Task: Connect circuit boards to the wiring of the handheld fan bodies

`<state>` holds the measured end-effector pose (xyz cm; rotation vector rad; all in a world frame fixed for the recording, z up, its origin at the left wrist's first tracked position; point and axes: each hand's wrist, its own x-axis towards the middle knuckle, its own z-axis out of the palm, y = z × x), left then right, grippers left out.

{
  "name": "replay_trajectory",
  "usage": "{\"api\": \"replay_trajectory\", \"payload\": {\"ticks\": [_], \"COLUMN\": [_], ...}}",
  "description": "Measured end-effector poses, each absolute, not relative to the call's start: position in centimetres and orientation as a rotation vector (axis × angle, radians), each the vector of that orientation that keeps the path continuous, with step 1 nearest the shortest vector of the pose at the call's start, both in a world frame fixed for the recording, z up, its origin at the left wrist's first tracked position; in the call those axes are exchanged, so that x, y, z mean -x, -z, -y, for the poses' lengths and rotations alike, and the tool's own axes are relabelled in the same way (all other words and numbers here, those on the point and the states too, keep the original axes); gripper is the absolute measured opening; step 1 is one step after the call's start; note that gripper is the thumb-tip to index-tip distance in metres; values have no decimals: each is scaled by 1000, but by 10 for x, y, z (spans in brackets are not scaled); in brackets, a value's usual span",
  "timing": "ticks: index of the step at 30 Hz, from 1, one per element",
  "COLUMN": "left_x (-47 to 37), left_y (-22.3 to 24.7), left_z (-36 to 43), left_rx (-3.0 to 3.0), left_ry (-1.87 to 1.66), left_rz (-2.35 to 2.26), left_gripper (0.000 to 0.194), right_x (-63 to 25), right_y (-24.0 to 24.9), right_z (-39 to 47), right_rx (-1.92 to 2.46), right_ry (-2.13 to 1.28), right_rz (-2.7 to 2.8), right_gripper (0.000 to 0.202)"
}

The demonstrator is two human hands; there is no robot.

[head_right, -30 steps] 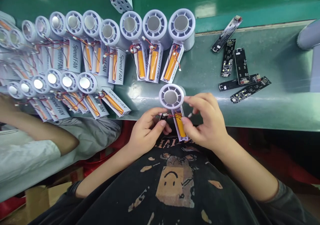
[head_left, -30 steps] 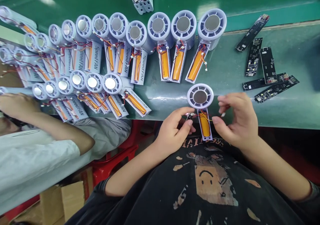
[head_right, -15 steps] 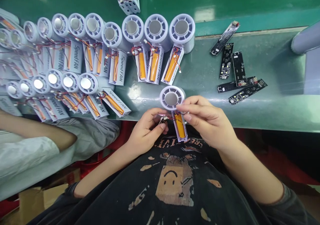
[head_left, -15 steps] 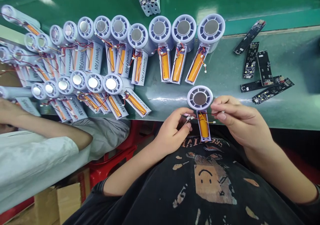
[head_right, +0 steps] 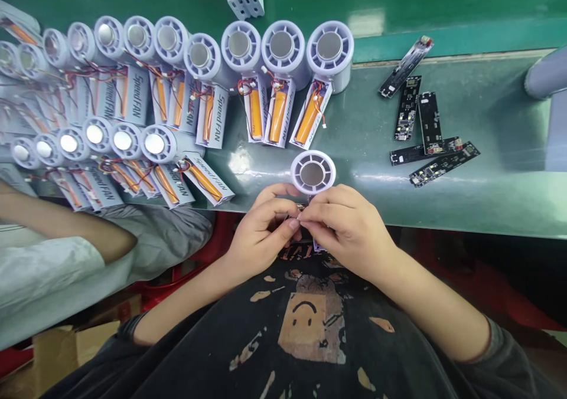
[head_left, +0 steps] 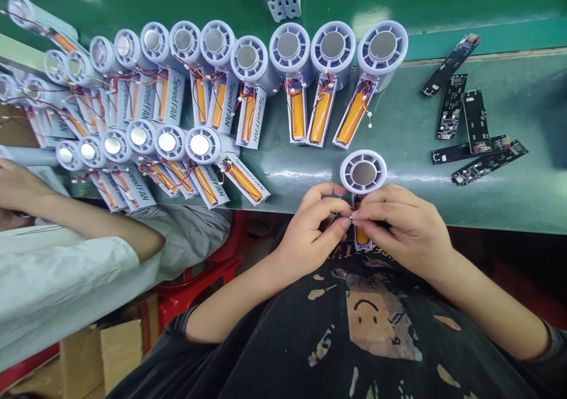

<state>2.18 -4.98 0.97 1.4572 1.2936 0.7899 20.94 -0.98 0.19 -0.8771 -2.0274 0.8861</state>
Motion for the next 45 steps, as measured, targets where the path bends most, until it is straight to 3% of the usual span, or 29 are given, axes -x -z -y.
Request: {"api": "replay_trajectory", "payload": {"ticks": [7,11,18,28,39,45], "left_x": [-22,-26,-29,-29,-28,-29], "left_y": [-5,-1,-4,-4,-11,-11], "left_z": [50,54,52,52,49,50], "left_rx": [-1514,-1179,-1115,-1263,-1611,-1451], "left_ry": [-860,-909,-888,-922,-896,-850], "left_rz": [-1299,-1246,-1237,-1262,-1342,-1350], "left_gripper": [4,29,17,19,23,25], "right_x": [-208,-206,-202,-200,-198,-197], "right_y": [-3,-4,1,2,-8,-16], "right_z": [12,12,14,16,22,21], "right_rx": [956,1017,1047,1106,1175,1143], "right_ry": [-830,-781,-617,-595,-301,-216], "right_rz": [1999,1970,2055,2045,2297,2425], "right_gripper": [10,11,11,13,24,24]}}
